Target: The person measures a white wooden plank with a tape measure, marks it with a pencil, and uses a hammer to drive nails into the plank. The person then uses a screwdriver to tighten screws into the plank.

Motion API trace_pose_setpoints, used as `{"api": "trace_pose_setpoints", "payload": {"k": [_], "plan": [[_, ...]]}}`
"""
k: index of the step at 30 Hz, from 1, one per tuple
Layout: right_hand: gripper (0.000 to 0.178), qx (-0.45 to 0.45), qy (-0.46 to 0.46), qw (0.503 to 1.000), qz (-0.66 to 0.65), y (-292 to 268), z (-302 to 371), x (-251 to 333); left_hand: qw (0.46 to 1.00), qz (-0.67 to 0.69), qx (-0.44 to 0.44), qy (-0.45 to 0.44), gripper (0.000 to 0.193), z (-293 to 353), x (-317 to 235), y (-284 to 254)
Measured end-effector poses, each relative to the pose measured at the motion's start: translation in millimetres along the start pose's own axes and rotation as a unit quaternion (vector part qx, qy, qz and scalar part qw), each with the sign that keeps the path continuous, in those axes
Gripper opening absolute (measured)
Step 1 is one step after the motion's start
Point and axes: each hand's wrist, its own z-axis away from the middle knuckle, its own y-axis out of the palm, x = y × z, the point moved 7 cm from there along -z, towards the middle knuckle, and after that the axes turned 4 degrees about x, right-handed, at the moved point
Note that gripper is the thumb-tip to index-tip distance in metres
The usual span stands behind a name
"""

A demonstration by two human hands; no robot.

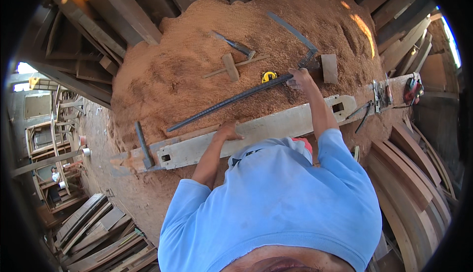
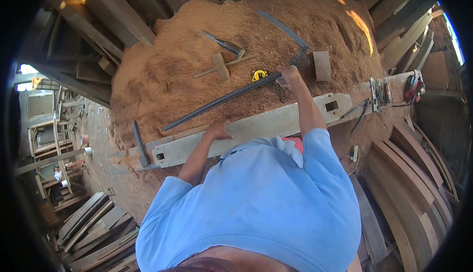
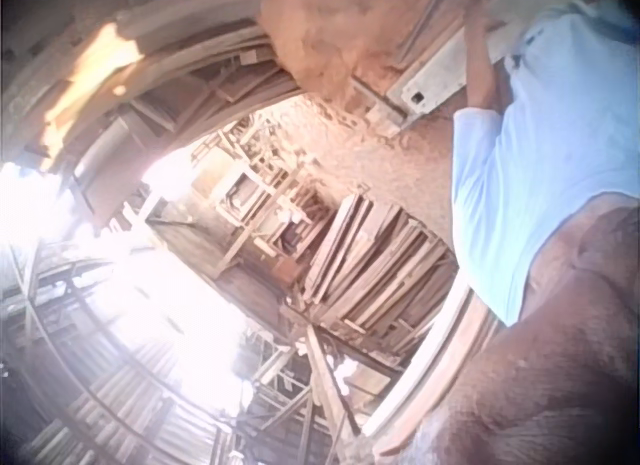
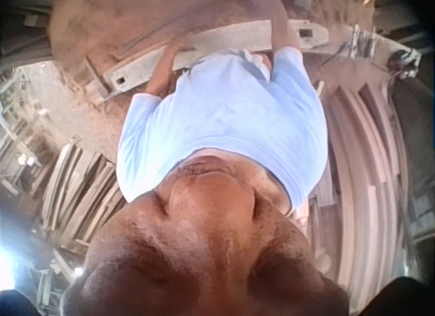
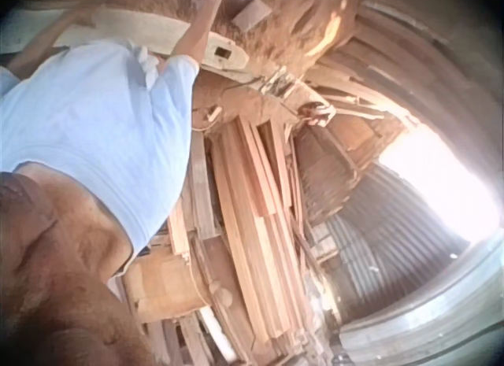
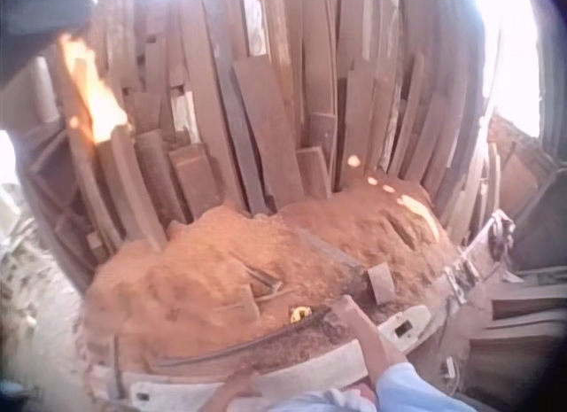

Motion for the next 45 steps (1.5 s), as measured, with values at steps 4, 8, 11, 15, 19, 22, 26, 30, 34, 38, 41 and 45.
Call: {"api": "trace_pose_setpoints", "payload": {"k": [4,8,11,15,19,22,26,30,34,38,41,45], "plan": [[0.034,0.061,-0.29,0.762,0.576,11.8,1.0,5.3,0.999,-0.015,0.034,0.02,0.092,1.1,-23.6,-26.4],[0.052,0.044,-0.192,0.802,0.564,63.3,14.8,-48.5,0.999,-0.024,0.047,0.0,0.091,8.5,-31.3,-32.3],[0.066,0.142,-0.149,0.731,0.651,108.8,48.4,-77.2,1.0,0.016,0.009,0.008,0.094,8.7,-13.8,-19.6],[0.085,0.171,-0.163,0.659,0.714,128.3,43.6,-120.0,0.988,0.014,-0.153,0.002,0.088,16.8,-12.6,-8.9],[0.095,0.248,-0.147,0.594,0.751,133.1,40.5,-135.4,0.924,0.196,-0.329,0.026,0.052,79.3,-32.5,0.3],[0.093,0.259,-0.157,0.594,0.745,136.2,71.0,-109.4,0.887,0.402,-0.221,0.044,0.039,125.7,-43.4,31.9],[0.091,0.286,-0.16,0.562,0.76,148.6,54.0,-120.1,0.86,0.466,-0.2,-0.059,0.042,142.9,-15.2,125.9],[0.083,0.251,-0.217,0.557,0.761,150.3,51.8,-124.2,0.708,0.671,-0.181,-0.127,0.063,124.1,14.8,207.7],[0.081,0.231,-0.207,0.569,0.761,146.6,62.5,-123.2,0.412,0.879,-0.215,-0.102,0.085,109.3,24.8,222.1],[0.079,0.208,-0.191,0.543,0.791,139.3,82.9,-132.3,0.285,0.918,-0.261,-0.081,0.083,95.0,45.4,204.7],[0.076,0.235,-0.184,0.558,0.774,133.4,96.5,-143.9,0.254,0.923,-0.288,-0.022,0.078,77.4,57.2,206.6],[0.077,0.215,-0.184,0.576,0.767,127.9,103.6,-149.7,0.233,0.929,-0.287,-0.022,0.074,78.3,55.1,205.6]]}}
